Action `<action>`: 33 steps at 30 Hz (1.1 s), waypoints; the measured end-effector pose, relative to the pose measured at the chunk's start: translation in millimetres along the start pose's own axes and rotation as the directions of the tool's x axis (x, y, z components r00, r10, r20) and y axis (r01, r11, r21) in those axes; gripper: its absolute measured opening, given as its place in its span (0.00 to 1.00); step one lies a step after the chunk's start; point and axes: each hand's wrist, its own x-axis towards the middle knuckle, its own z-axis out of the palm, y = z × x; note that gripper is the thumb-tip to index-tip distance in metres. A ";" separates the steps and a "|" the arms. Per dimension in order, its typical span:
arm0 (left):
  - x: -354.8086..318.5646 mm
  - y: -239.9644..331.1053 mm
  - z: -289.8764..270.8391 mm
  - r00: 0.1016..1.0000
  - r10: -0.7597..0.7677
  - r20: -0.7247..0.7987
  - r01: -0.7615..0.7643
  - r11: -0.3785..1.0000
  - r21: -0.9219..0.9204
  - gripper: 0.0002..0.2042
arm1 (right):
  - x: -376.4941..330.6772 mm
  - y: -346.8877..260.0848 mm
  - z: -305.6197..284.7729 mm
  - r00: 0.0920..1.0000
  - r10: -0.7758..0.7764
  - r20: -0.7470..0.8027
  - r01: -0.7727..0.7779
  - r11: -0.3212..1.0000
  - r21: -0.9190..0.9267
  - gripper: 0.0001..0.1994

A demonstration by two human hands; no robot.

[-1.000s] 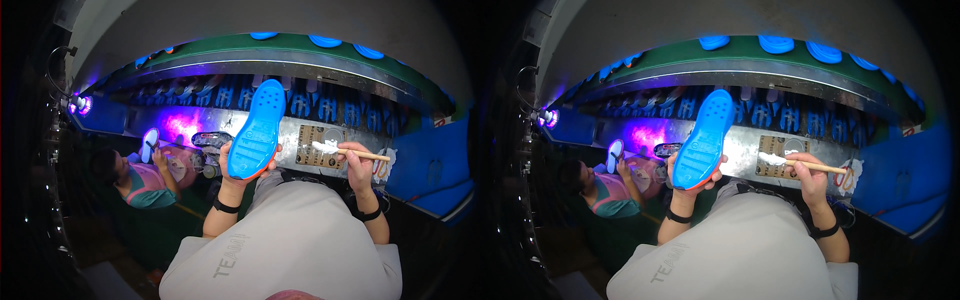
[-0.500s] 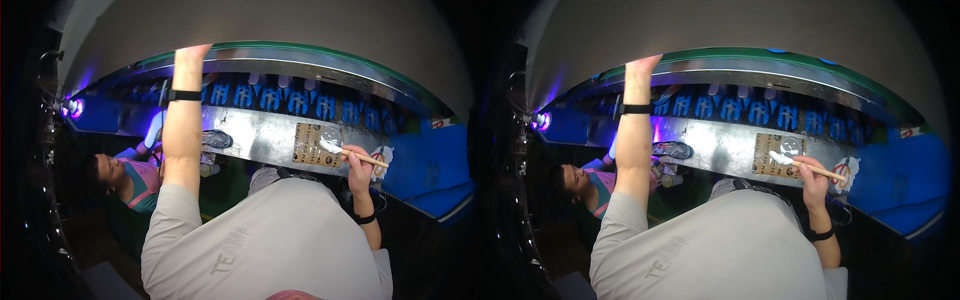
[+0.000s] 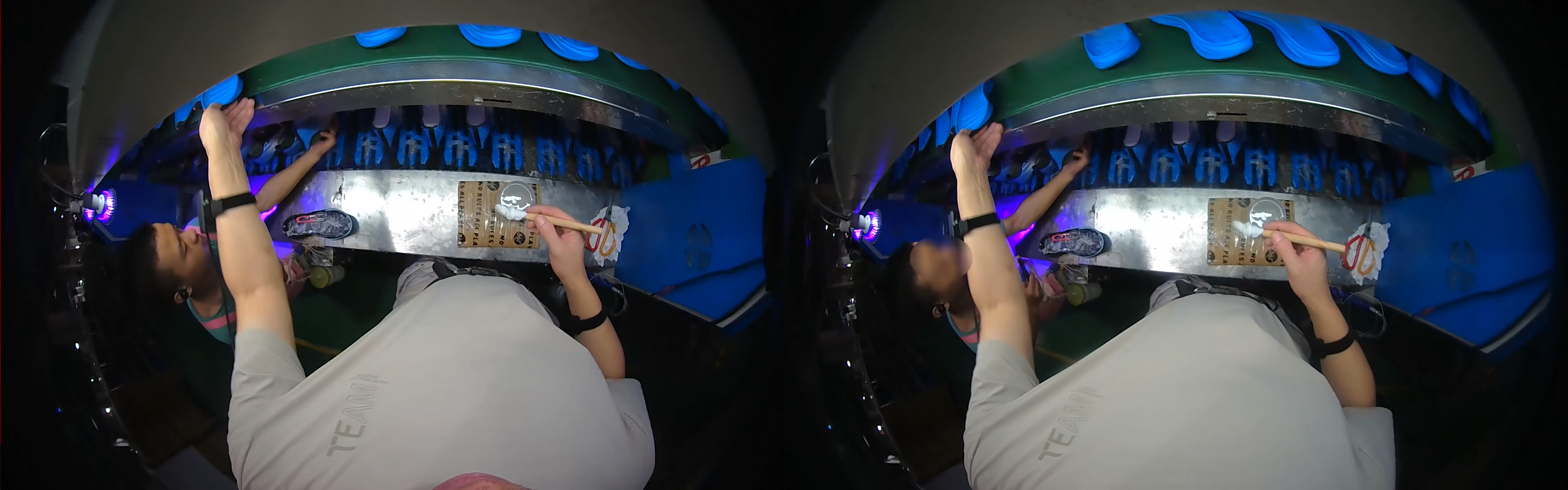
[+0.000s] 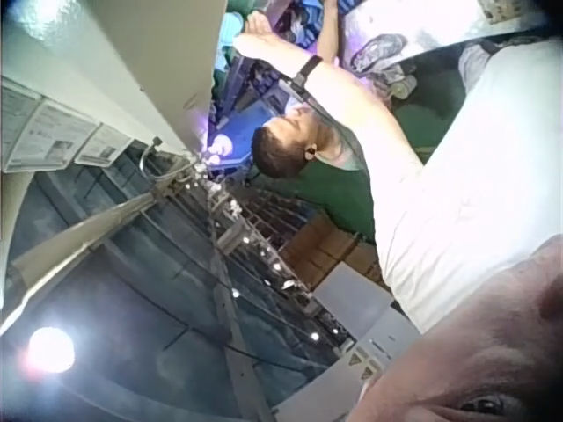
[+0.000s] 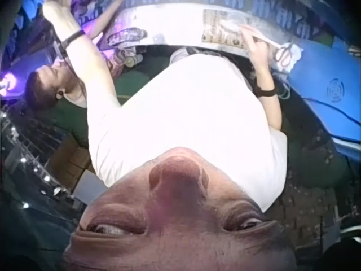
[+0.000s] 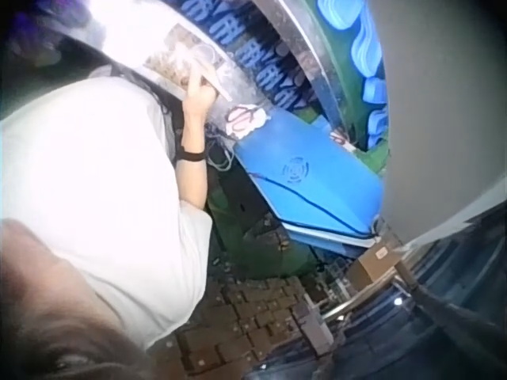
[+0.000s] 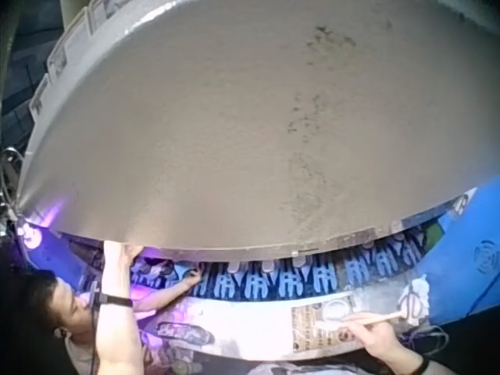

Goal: Applying adhesive to blue shoe soles using a brush and placing them on a conveyor.

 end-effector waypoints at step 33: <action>-359.4 -172.1 2.4 0.439 -0.226 0.870 0.580 0.810 -0.082 0.43 | 48.5 55.8 -38.8 1.000 -0.015 -0.018 0.005 0.883 -0.469 0.11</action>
